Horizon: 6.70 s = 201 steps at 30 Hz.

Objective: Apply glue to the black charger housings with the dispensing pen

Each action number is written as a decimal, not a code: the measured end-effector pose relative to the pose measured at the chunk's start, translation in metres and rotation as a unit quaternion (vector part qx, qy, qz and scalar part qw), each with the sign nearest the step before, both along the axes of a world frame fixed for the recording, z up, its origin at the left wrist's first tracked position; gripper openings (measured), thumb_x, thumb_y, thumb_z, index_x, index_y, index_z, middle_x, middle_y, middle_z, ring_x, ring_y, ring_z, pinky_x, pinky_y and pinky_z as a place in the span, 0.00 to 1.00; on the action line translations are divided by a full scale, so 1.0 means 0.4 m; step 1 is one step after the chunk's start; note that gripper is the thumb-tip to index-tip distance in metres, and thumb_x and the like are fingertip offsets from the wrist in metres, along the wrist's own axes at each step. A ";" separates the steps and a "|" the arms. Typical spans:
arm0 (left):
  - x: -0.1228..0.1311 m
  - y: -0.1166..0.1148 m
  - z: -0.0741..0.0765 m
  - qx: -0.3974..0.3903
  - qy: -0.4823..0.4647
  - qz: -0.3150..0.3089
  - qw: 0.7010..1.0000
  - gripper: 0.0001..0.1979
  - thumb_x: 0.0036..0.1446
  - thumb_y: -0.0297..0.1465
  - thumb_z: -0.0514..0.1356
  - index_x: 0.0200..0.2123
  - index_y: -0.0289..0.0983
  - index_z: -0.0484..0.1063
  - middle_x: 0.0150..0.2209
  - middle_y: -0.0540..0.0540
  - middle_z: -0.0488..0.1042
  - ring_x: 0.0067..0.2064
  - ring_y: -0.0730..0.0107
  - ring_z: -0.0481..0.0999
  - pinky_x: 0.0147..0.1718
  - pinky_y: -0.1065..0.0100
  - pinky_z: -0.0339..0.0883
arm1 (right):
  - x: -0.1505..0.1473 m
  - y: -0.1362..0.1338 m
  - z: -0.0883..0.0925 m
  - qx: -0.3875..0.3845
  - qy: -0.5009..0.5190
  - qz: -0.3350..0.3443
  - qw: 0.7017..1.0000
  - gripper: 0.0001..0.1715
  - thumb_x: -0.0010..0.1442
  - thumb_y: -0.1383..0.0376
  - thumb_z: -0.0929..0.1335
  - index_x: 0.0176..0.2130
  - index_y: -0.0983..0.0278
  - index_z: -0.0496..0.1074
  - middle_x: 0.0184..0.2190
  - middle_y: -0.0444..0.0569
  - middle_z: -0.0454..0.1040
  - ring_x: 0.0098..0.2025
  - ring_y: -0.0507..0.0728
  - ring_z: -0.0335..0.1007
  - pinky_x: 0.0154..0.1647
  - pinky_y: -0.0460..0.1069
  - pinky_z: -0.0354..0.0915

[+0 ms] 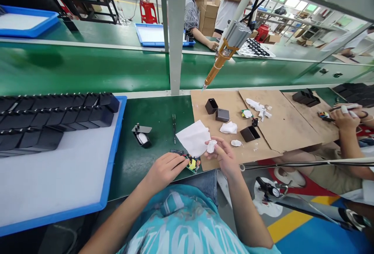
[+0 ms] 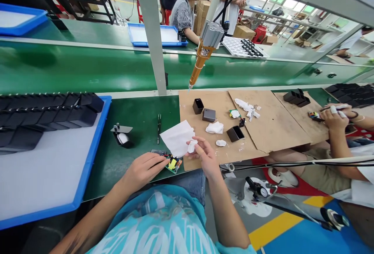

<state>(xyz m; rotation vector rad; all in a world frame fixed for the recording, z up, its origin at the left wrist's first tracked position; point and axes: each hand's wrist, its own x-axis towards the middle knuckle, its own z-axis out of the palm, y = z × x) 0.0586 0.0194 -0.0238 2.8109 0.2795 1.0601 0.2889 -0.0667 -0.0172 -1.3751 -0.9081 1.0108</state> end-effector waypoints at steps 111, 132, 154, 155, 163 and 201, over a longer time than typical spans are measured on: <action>0.059 -0.029 -0.034 -0.410 0.021 0.160 0.898 0.18 0.59 0.44 0.57 0.43 0.37 0.74 0.35 0.46 0.81 0.24 0.67 0.76 0.26 0.70 0.70 | 0.422 0.084 0.135 -0.113 -0.555 -0.131 0.814 0.27 0.62 0.54 0.65 0.56 0.63 0.65 0.54 0.59 0.72 0.56 0.65 0.68 0.58 0.61 0.63; 0.061 -0.030 -0.030 -0.419 0.040 0.142 0.896 0.16 0.62 0.41 0.55 0.46 0.38 0.72 0.40 0.46 0.81 0.37 0.62 0.82 0.36 0.67 0.74 | 0.566 0.197 0.108 -0.163 -0.380 -0.184 0.892 0.34 0.58 0.49 0.67 0.58 0.64 0.63 0.51 0.59 0.74 0.52 0.63 0.72 0.52 0.60 0.68; 0.061 -0.028 -0.043 -0.396 0.016 0.153 0.905 0.16 0.60 0.42 0.57 0.41 0.37 0.76 0.38 0.42 0.78 0.41 0.58 0.78 0.39 0.60 0.74 | 0.206 0.072 0.172 0.127 0.023 -0.047 0.991 0.49 0.53 0.32 0.55 0.61 0.57 0.63 0.45 0.54 0.77 0.51 0.63 0.73 0.52 0.61 0.69; 0.061 -0.028 -0.044 -0.397 0.019 0.154 0.905 0.16 0.61 0.42 0.57 0.42 0.37 0.76 0.38 0.42 0.77 0.41 0.58 0.78 0.39 0.60 0.74 | 0.201 0.069 0.169 0.123 0.036 -0.040 0.991 0.49 0.52 0.32 0.57 0.61 0.57 0.63 0.46 0.55 0.77 0.50 0.64 0.74 0.51 0.61 0.69; 0.056 -0.033 -0.028 -0.398 0.020 0.152 0.904 0.14 0.61 0.40 0.57 0.43 0.39 0.76 0.39 0.44 0.77 0.41 0.60 0.78 0.40 0.61 0.74 | 0.166 0.005 0.143 0.033 0.037 0.023 0.999 0.47 0.49 0.43 0.72 0.61 0.58 0.62 0.47 0.56 0.79 0.50 0.66 0.75 0.49 0.60 0.71; 0.089 -0.013 0.098 -0.235 0.007 0.124 0.964 0.08 0.63 0.34 0.59 0.43 0.38 0.71 0.41 0.45 0.76 0.44 0.60 0.70 0.44 0.60 0.66 | 0.116 -0.052 0.067 -0.004 0.080 -0.006 0.997 0.33 0.55 0.49 0.71 0.58 0.55 0.65 0.43 0.49 0.81 0.49 0.61 0.75 0.49 0.54 0.67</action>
